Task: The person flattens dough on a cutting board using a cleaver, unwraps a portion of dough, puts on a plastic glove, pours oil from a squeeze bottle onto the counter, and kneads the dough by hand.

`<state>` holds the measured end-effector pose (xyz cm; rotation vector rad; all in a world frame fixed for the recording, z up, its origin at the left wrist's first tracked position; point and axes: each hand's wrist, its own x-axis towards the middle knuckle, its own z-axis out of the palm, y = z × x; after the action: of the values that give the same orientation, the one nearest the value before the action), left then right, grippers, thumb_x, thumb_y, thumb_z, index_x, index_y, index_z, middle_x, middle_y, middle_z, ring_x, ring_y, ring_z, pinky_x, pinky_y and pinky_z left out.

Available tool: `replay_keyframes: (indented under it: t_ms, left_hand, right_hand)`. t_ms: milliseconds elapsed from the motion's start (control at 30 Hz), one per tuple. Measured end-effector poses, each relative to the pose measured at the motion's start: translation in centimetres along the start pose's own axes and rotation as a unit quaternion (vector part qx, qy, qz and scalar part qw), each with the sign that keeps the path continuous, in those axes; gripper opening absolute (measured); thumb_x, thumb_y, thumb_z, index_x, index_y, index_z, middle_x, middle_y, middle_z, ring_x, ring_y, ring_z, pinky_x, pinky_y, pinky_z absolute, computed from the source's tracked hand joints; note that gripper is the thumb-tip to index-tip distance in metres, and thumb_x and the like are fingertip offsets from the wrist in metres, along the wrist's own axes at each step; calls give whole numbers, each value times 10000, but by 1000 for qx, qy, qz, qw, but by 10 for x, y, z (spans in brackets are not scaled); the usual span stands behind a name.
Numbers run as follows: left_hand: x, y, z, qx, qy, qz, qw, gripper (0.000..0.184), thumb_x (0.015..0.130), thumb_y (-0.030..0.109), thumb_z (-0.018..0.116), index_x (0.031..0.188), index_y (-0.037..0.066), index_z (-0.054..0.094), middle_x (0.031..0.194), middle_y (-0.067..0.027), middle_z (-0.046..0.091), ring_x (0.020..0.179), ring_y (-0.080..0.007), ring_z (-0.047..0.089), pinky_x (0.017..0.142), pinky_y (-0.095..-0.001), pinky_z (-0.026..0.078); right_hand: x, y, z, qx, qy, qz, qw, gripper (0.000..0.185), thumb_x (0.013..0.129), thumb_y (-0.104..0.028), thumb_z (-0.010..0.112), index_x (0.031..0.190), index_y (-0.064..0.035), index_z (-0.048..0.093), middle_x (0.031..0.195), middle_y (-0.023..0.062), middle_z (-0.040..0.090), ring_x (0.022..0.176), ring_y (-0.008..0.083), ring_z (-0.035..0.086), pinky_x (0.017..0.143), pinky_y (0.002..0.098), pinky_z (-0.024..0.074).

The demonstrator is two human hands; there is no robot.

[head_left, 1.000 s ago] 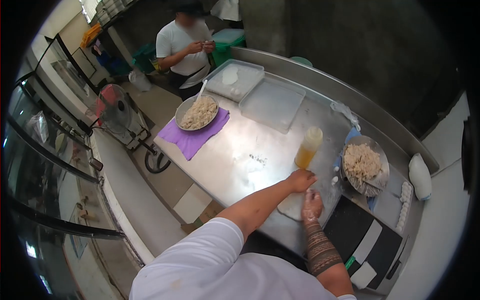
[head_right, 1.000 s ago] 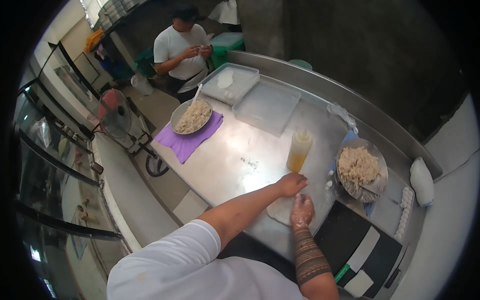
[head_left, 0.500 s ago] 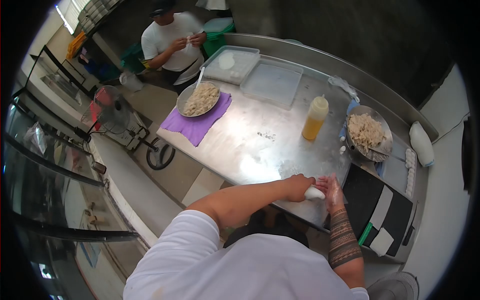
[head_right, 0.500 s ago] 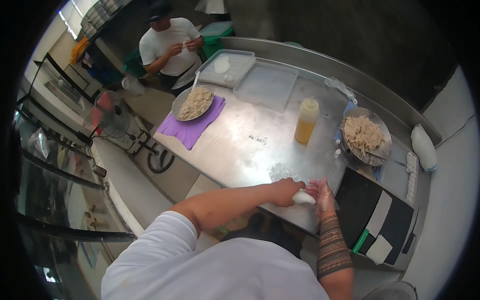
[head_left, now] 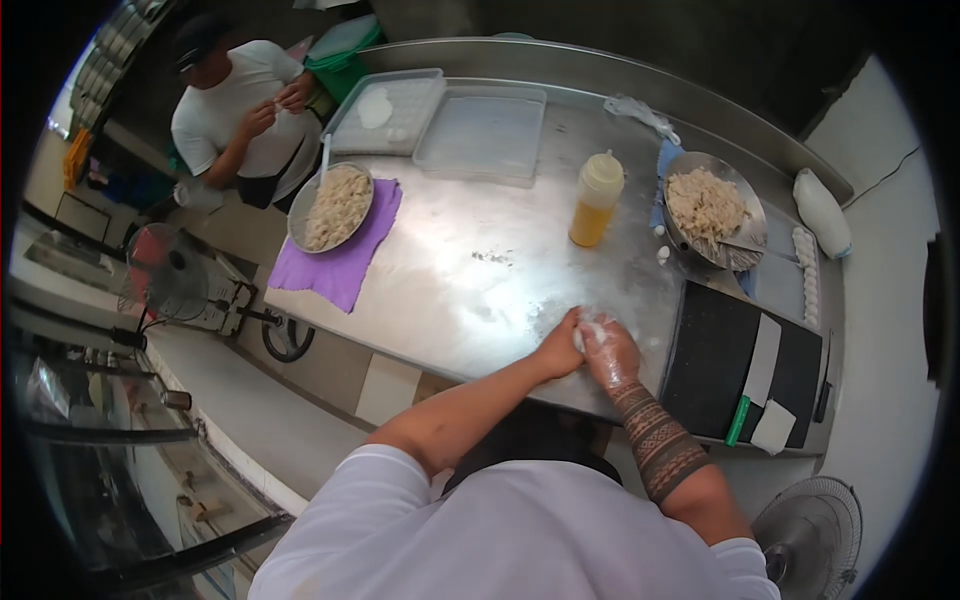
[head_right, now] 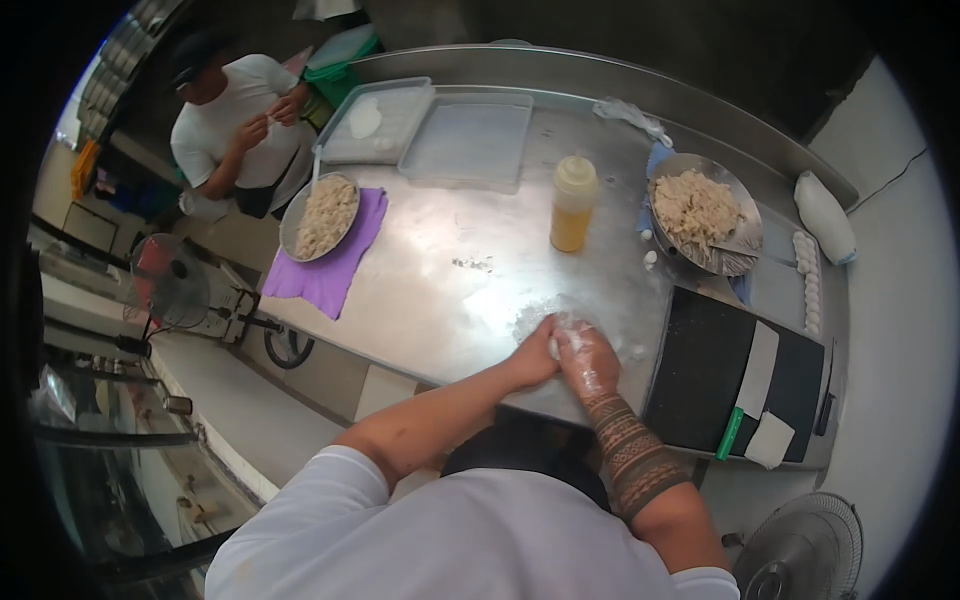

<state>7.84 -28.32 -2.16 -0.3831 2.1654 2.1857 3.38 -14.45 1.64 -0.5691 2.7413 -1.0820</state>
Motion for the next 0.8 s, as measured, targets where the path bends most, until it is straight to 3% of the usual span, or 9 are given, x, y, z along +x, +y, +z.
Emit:
replay_keyframes:
  t_ms: [100, 167, 200, 233, 333, 600, 667, 700, 800]
  left_hand:
    - [1, 19, -20, -232, 47, -170, 957, 703, 837, 162, 689, 1482, 32, 441, 1466, -252, 500, 1308, -408, 529, 1094, -473, 446]
    - [-2, 25, -11, 86, 60, 71, 992, 714, 830, 189, 680, 1482, 30, 438, 1459, -249, 507, 1310, -397, 525, 1116, -472, 426]
    - [-2, 31, -5, 244, 61, 191, 949, 719, 826, 202, 676, 1482, 29, 436, 1456, -247, 511, 1311, -391, 524, 1127, -471, 416]
    - [-3, 50, -2, 259, 23, 290, 921, 599, 830, 223, 665, 1382, 23, 548, 1407, -227, 569, 1292, -385, 551, 1124, -482, 418]
    - [11, 37, 6, 319, -192, 402, 836, 472, 814, 257, 669, 1226, 28, 656, 1320, -198, 643, 1247, -373, 595, 1101, -474, 434]
    - [66, 33, 10, 325, -203, 449, 807, 423, 766, 270, 675, 1132, 58, 700, 1281, -135, 676, 1182, -306, 633, 1022, -449, 458]
    - [77, 32, 15, 322, -209, 437, 813, 430, 764, 274, 673, 1138, 64, 702, 1270, -130, 675, 1164, -303, 634, 1020, -457, 453]
    - [82, 34, 18, 335, -214, 424, 814, 430, 765, 277, 671, 1142, 71, 703, 1264, -126, 674, 1153, -308, 634, 1021, -463, 450]
    - [93, 42, 21, 373, -198, 405, 811, 416, 761, 292, 676, 1122, 86, 707, 1250, -123, 669, 1153, -318, 617, 1037, -480, 437]
  right_hand:
    - [-4, -18, -2, -28, 0, -65, 997, 291, 900, -248, 695, 1074, -15, 680, 1027, 207, 695, 1003, 395, 676, 864, 442, 546]
    - [-6, -7, 13, -37, -22, -113, 993, 323, 860, -247, 727, 1088, -19, 695, 1040, 197, 708, 1006, 403, 676, 893, 469, 540]
    - [-7, 1, 17, -41, -32, -138, 989, 342, 840, -246, 743, 1095, -22, 702, 1046, 192, 714, 1008, 408, 676, 907, 483, 537]
    - [-7, 1, 6, 4, -146, -73, 987, 435, 900, -297, 646, 1258, -49, 651, 1301, 176, 660, 1263, 357, 601, 1077, 457, 469]
    - [-2, 29, 23, 22, -140, -126, 982, 483, 938, -326, 571, 1338, -57, 579, 1396, 170, 572, 1347, 341, 496, 1136, 454, 379]
    - [42, 86, 44, -87, -180, -179, 963, 609, 1038, -403, 371, 1553, -77, 390, 1649, 154, 338, 1570, 300, 215, 1292, 448, 141]
    - [57, 93, 40, -225, -124, -239, 937, 570, 982, -380, 493, 1477, -96, 504, 1598, 127, 436, 1523, 293, 355, 1249, 437, 278]
    - [64, 102, 45, -259, -79, -260, 927, 600, 994, -399, 458, 1520, -110, 446, 1638, 105, 363, 1553, 278, 274, 1268, 432, 215]
    - [84, 109, 47, -300, -57, -277, 911, 516, 980, -387, 513, 1399, -85, 503, 1460, 126, 444, 1390, 306, 374, 1155, 446, 290]
